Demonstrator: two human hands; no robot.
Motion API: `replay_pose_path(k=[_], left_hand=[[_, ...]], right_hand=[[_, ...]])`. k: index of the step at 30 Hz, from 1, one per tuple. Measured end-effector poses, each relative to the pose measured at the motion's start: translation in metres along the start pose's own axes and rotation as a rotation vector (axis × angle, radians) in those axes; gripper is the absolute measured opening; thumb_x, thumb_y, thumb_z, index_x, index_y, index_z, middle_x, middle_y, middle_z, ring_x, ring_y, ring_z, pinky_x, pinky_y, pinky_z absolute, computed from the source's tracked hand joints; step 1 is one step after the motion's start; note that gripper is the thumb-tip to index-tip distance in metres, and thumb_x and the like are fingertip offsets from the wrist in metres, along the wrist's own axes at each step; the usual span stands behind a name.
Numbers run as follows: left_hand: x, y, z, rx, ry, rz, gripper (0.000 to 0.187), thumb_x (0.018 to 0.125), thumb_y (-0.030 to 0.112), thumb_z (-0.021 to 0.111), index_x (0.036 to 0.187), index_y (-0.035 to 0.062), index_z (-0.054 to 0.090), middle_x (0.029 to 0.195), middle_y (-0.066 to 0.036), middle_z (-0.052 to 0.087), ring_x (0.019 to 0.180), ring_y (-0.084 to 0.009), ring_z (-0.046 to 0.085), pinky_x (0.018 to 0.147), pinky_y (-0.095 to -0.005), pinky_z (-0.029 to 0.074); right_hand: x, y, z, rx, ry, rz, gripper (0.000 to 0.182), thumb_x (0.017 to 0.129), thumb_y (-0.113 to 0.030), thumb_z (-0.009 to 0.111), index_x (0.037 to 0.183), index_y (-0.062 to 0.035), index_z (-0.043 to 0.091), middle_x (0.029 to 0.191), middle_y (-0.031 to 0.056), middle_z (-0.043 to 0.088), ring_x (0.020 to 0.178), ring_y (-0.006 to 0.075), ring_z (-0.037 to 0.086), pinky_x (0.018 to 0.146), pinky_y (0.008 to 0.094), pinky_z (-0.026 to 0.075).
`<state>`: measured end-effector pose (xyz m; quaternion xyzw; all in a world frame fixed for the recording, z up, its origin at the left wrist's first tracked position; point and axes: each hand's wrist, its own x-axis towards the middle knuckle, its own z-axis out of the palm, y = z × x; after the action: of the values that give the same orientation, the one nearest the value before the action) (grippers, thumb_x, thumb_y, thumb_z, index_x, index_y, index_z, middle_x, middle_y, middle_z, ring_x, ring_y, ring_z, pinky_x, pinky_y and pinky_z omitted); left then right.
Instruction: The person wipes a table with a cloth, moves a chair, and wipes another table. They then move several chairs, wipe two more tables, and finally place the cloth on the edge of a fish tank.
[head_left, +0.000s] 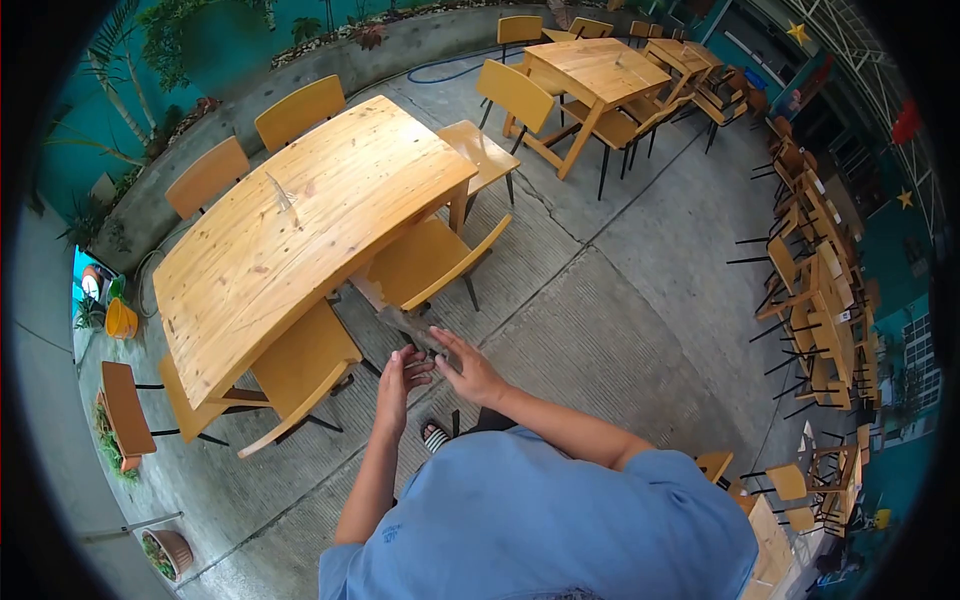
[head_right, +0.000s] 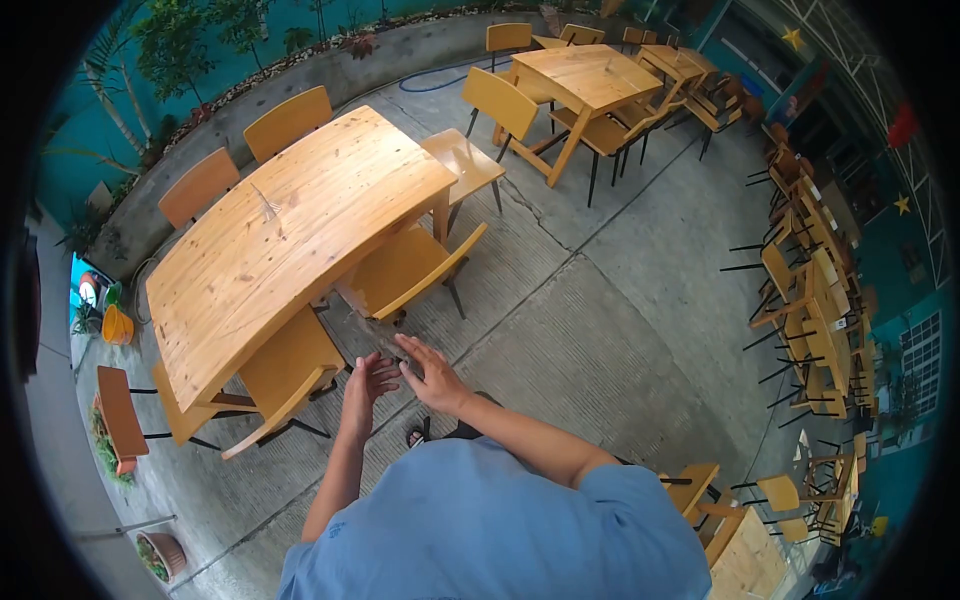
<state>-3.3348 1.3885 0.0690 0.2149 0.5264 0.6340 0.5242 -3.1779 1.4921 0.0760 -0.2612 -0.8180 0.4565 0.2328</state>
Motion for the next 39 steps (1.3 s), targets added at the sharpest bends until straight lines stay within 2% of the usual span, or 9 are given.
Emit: replay_pose_path(k=[2,9,15,20,26,29,33,37,39], left_hand=[[0.018,0.001,-0.021,0.038,0.077,0.013,0.063,0.105,0.048,0.038,0.136,-0.0067,0.046,0.118,-0.015,0.062,0.102,-0.023,0.065,0.085,-0.0349,0.053],[0.055,-0.022,-0.103,0.248,0.455,0.057,0.034,0.105,0.029,0.05,0.118,-0.0005,0.061,0.103,-0.008,0.069,0.094,-0.0151,0.066,0.08,-0.0282,0.052],[0.08,-0.01,-0.115,0.343,0.696,-0.029,0.029,0.105,0.024,0.051,0.114,-0.0018,0.062,0.1,-0.009,0.07,0.092,-0.0152,0.068,0.08,-0.0284,0.052],[0.11,0.008,-0.095,0.351,0.746,-0.068,0.028,0.104,0.021,0.051,0.114,-0.0033,0.061,0.101,-0.01,0.07,0.093,-0.0165,0.068,0.082,-0.0284,0.052],[0.169,0.01,-0.1,0.331,0.774,-0.089,0.03,0.105,0.023,0.05,0.114,-0.0037,0.061,0.102,-0.01,0.068,0.094,-0.0157,0.066,0.082,-0.0281,0.052],[0.206,0.02,-0.122,0.431,0.79,-0.103,0.028,0.105,0.021,0.049,0.113,-0.0031,0.061,0.102,-0.009,0.068,0.095,-0.0146,0.064,0.084,-0.0282,0.051],[0.266,0.043,-0.156,0.753,0.857,-0.012,0.024,0.102,0.018,0.053,0.113,-0.0025,0.061,0.108,-0.014,0.066,0.105,-0.0237,0.063,0.092,-0.0335,0.049],[0.331,0.037,-0.203,1.18,0.917,0.171,0.032,0.098,0.018,0.057,0.121,-0.0037,0.055,0.133,-0.024,0.052,0.127,-0.0361,0.049,0.105,-0.0438,0.04],[0.366,0.039,-0.216,1.25,0.979,0.169,0.038,0.097,0.019,0.058,0.126,-0.005,0.051,0.139,-0.025,0.045,0.132,-0.039,0.041,0.109,-0.0464,0.035]], right_hand=[[0.036,0.006,-0.008,-0.307,0.116,-0.093,0.057,0.096,-0.017,0.056,0.15,-0.0112,0.038,0.152,0.0121,0.04,0.144,0.0345,0.032,0.118,0.0464,0.028],[0.235,0.113,-0.072,-0.309,0.199,-0.075,0.069,0.091,-0.011,0.061,0.153,-0.0118,0.031,0.153,0.0147,0.038,0.143,0.0373,0.033,0.116,0.0468,0.03],[0.4,0.267,-0.14,-0.779,0.281,0.166,0.069,0.091,-0.019,0.061,0.154,-0.0191,0.032,0.158,0.0134,0.032,0.147,0.0365,0.023,0.119,0.0516,0.021],[0.492,0.31,-0.075,-0.81,0.39,0.483,0.066,0.089,-0.026,0.057,0.152,-0.0122,0.037,0.16,0.0138,0.029,0.149,0.0384,0.019,0.121,0.0517,0.013],[0.42,0.154,0.172,-0.404,-0.661,-0.398,0.066,0.085,-0.014,0.056,0.15,-0.015,0.041,0.161,0.0093,0.026,0.152,0.0297,0.013,0.124,0.0433,0.008],[0.423,0.15,0.183,-0.379,-0.696,-0.446,0.066,0.084,-0.019,0.062,0.148,-0.0164,0.044,0.161,0.0076,0.028,0.152,0.028,0.015,0.124,0.0428,0.009],[0.506,0.209,0.083,-0.505,-0.498,-0.415,0.075,0.08,-0.024,0.07,0.149,-0.0171,0.042,0.16,0.0083,0.029,0.151,0.0289,0.017,0.124,0.044,0.011],[0.61,0.295,0.014,-0.768,0.132,0.037,0.064,0.095,-0.037,0.058,0.151,-0.0121,0.039,0.161,0.0122,0.026,0.151,0.0325,0.013,0.123,0.0461,0.008],[0.627,0.298,0.028,-0.804,0.161,0.13,0.064,0.096,-0.037,0.057,0.152,-0.0125,0.037,0.161,0.0126,0.025,0.151,0.0327,0.012,0.123,0.046,0.006]])
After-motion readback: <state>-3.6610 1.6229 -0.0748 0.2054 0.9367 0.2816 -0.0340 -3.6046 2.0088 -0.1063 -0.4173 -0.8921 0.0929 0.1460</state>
